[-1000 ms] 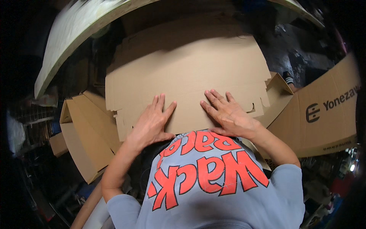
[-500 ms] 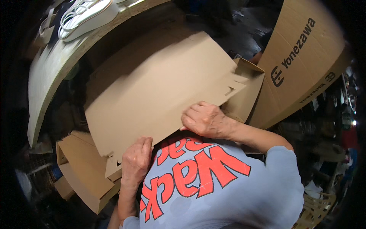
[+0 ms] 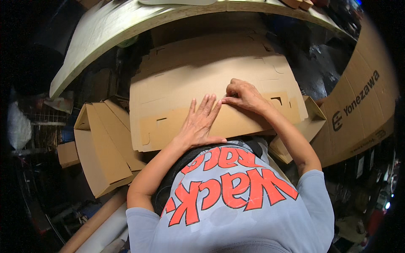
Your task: The person folds flat cardboard sheets into small rectangular boxes by hand. They repeatedly pick up a flat sheet, fold the side flaps, tuck the tabs, and place the finished box aside. The process is repeated continuously with multiple identical sheets.
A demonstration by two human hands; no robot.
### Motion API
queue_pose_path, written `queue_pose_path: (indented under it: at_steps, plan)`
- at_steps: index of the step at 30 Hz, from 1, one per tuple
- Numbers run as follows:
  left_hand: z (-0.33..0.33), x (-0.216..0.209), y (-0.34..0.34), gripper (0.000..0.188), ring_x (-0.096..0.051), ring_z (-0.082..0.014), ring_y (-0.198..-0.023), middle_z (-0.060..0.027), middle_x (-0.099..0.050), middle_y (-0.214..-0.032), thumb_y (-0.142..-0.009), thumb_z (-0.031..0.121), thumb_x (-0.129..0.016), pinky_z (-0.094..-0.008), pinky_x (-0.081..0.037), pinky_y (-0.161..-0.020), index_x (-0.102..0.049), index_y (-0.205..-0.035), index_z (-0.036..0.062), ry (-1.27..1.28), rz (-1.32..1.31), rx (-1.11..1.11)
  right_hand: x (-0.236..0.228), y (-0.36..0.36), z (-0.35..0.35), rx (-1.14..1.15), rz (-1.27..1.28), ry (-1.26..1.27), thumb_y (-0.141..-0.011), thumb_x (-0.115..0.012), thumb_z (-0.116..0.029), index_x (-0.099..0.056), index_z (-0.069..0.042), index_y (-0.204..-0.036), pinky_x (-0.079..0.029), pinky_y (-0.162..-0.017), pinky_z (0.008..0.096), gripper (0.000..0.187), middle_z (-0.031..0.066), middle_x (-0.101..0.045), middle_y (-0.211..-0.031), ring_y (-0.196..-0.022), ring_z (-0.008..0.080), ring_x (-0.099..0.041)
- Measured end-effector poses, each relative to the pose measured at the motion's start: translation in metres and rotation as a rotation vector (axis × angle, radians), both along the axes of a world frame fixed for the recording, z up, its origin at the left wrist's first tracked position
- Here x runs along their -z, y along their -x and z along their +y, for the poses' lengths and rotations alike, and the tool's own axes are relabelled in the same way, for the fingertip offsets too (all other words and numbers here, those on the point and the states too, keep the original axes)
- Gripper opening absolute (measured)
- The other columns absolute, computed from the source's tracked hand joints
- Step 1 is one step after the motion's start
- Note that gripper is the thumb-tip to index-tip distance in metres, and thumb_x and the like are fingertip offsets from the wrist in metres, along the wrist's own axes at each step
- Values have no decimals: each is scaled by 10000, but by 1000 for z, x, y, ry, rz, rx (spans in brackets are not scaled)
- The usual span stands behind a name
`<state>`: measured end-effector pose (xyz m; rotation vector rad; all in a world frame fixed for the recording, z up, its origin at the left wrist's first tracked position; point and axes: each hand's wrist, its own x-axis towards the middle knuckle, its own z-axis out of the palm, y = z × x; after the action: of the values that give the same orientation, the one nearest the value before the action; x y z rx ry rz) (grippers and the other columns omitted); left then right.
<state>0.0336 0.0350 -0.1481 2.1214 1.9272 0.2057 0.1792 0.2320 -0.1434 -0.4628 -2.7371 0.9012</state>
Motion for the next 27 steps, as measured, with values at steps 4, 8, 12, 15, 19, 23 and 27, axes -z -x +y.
queue_pose_path:
  at_steps: [4,8,12,15,19,23,27]
  plan:
    - [-2,12,4,1262,-144,-401,-1488,-216,-153,-1609,-652,842,-591,-640,-96,-1157,-194,-1555,55,-54,-25,36,30,42,22,103,156,-87,-860,-690,-310,-654,-35,-902,-451,-863,441,280,169,-579,-1013,-987,344,-571]
    - [-1,12,0,1220,-182,-410,-1472,-233,-189,-1591,-660,806,-612,-659,-132,-1143,-238,-1541,51,-73,33,35,39,96,46,235,30,-440,-863,-671,-414,-672,-27,-930,-426,-884,478,393,179,-584,-1046,-1007,362,-556]
    - [-3,14,-2,1199,-164,-394,-1483,-209,-184,-1600,-675,801,-607,-641,-122,-1154,-222,-1551,80,-85,20,19,30,112,52,242,-32,-444,-849,-670,-458,-678,-37,-922,-432,-852,451,427,176,-590,-1047,-1015,353,-545]
    - [-5,17,3,1190,-171,-390,-1482,-203,-196,-1599,-673,792,-615,-641,-130,-1152,-228,-1550,87,-115,9,41,14,108,52,275,147,-492,-830,-686,-423,-629,-57,-828,-425,-805,434,371,149,-574,-1007,-961,332,-548]
    - [-4,16,5,1165,-180,-391,-1477,-208,-209,-1592,-666,774,-641,-653,-139,-1140,-285,-1524,70,-120,-23,67,-14,90,34,294,326,-573,-837,-687,-353,-581,-58,-889,-417,-779,437,318,129,-559,-945,-887,308,-546]
    - [-1,5,3,1126,-243,-404,-1450,-239,-268,-1557,-639,760,-666,-655,-171,-1135,-390,-1465,47,18,-70,50,-30,36,-28,238,306,-652,-876,-670,-272,-548,-53,-938,-426,-663,421,259,125,-554,-713,-717,313,-576]
    - [2,-5,2,1028,-602,-369,-1158,-293,-619,-1201,-670,789,-633,-411,-473,-1006,-574,-1225,-75,632,-251,-80,-12,-17,-96,42,363,-635,-782,-692,-131,-589,16,-1027,-492,-787,421,304,227,-631,-1111,-922,338,-638]
